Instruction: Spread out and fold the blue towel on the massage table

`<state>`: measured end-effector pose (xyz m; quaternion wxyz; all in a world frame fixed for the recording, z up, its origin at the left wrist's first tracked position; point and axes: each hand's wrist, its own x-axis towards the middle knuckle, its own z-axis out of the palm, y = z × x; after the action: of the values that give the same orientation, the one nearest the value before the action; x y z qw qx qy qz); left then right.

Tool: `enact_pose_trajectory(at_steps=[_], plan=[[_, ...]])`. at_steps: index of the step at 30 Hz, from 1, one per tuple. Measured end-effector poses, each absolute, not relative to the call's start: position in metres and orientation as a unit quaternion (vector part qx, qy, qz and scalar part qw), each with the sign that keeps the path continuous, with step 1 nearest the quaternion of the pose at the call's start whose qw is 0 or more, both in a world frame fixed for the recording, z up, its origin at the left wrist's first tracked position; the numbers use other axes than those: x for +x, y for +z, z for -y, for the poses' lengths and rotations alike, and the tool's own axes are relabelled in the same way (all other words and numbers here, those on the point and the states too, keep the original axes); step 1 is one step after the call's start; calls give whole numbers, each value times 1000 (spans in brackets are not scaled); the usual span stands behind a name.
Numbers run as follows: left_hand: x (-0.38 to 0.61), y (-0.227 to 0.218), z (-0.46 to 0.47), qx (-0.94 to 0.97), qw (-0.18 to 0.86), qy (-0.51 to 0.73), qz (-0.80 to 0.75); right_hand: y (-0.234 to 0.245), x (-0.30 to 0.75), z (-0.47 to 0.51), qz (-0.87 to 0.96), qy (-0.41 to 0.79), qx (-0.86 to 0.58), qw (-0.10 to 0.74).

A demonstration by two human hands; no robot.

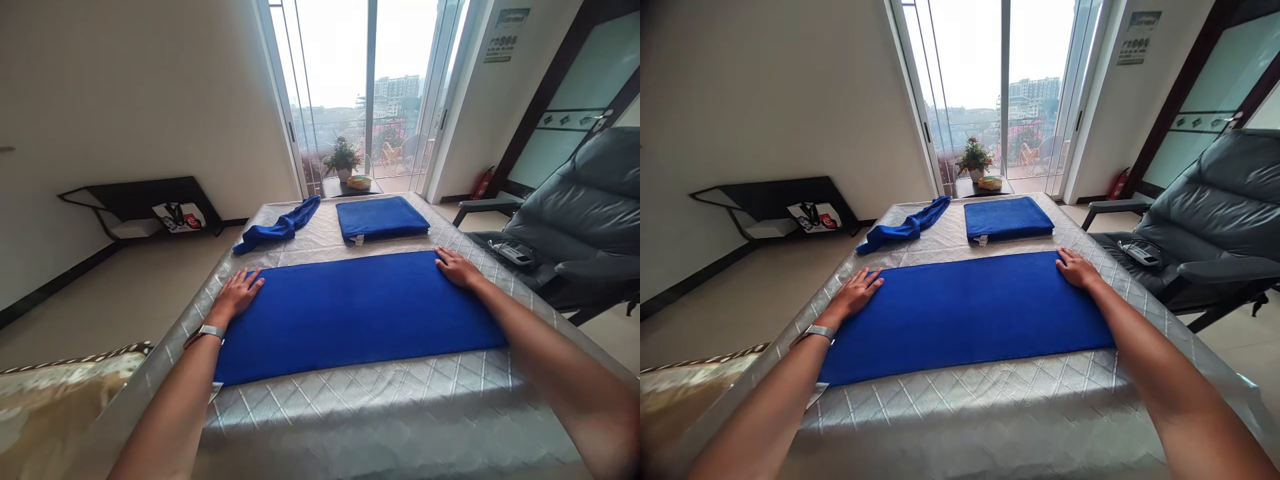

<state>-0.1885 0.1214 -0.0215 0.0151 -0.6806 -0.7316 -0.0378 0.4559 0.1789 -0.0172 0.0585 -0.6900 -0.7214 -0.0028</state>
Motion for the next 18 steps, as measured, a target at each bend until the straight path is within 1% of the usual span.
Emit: enact_pose_trajectory(at_steps=[2,4,5,7,9,14,18], plan=[[-184,-17,-116,-676,46,-47,734,-12,452,-171,719,-61,-689,65],[-178,-12,-108,-670,104,-62,733,-5,443,-163,727,-126,-671,76],[-173,-9,-105,-668,135,-66,728,-2,435,-158,733,-147,-659,81],[-157,-2,-100,-670,172,-69,719,4,411,-150,745,-152,-644,90],[-129,6,-99,-680,155,-71,713,10,375,-143,755,-117,-638,98],[-18,25,-118,-744,43,-133,654,19,268,-139,817,12,-563,126],[54,20,-139,-773,13,-189,606,13,217,-146,827,60,-544,128]])
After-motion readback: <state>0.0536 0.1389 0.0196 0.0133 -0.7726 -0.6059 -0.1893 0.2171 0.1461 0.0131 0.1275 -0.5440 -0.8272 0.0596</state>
